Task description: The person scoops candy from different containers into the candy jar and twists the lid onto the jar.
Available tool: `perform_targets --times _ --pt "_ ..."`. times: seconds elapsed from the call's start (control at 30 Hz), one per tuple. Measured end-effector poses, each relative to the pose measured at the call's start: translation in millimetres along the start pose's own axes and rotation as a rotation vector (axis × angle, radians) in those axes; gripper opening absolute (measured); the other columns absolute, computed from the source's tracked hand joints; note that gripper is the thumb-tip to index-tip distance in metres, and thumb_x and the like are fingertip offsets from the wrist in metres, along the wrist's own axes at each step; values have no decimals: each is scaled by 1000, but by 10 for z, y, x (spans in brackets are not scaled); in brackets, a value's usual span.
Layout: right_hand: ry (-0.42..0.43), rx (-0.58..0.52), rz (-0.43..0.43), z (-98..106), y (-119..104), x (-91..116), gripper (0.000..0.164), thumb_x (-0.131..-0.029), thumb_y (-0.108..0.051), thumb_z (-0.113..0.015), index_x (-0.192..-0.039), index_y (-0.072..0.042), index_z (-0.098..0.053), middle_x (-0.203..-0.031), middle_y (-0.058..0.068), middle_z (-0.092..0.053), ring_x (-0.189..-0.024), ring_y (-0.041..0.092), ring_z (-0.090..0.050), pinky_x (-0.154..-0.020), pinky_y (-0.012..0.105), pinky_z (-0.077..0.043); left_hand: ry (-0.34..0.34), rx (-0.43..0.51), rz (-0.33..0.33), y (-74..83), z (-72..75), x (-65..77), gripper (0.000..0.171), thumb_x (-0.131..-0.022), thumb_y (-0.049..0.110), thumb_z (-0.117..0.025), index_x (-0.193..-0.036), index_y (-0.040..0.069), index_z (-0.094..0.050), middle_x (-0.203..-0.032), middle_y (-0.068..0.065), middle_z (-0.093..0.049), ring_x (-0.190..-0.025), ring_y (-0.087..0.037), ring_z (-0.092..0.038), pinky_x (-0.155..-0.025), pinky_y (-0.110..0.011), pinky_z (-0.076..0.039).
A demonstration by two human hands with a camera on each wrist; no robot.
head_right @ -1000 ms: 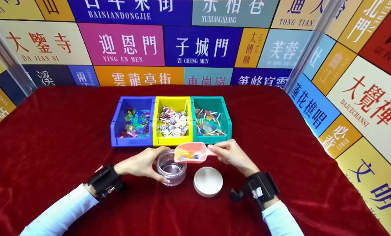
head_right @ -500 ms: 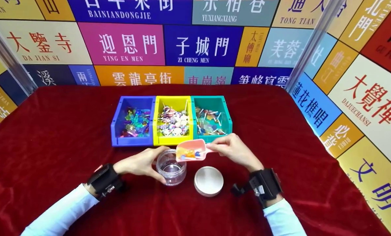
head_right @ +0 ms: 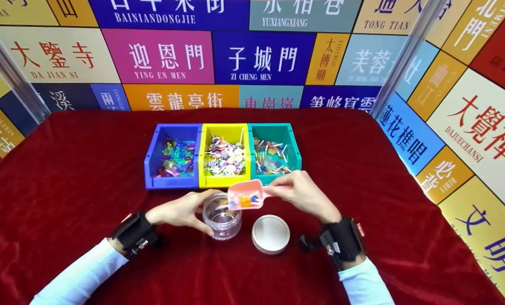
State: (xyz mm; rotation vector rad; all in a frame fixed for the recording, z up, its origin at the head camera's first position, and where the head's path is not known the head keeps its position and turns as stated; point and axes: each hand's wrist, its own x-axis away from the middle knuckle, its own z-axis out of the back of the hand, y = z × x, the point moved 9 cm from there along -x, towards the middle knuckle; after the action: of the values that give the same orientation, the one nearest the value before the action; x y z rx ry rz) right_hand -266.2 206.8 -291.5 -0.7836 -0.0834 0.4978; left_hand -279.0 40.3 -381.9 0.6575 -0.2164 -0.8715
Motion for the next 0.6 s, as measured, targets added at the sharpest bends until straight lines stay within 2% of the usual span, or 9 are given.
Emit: perform_targets --times 0.1,0.3,0.6 --pt "15 33 22 4 -11 -2 14 -82 -13 -63 -87 -5 -72 -67 -5 -61 -56 3 -44 -48 18 -38 -3 -2 13 -9 0 7 79 -63 35 -79 -126 6 -41 -119 -5 -55 -104 -17 -51 -93 -29 -38" --pt "57 95 46 15 121 -13 13 -80 -21 -65 -87 -13 -73 -74 -6 -67 -60 4 -52 -53 16 -42 -2 5 11 -11 -5 6 78 -63 34 -79 -126 5 -43 -118 -6 -56 -103 -18 -52 -93 -27 -39" --pt "121 176 119 50 9 8 16 -78 -27 -67 -85 -14 -74 -75 -7 -68 -56 4 -55 -50 14 -42 27 34 -4 -18 8 5 78 -61 32 -80 -124 3 -45 -114 -6 -58 -101 -16 -55 -90 -23 -41"
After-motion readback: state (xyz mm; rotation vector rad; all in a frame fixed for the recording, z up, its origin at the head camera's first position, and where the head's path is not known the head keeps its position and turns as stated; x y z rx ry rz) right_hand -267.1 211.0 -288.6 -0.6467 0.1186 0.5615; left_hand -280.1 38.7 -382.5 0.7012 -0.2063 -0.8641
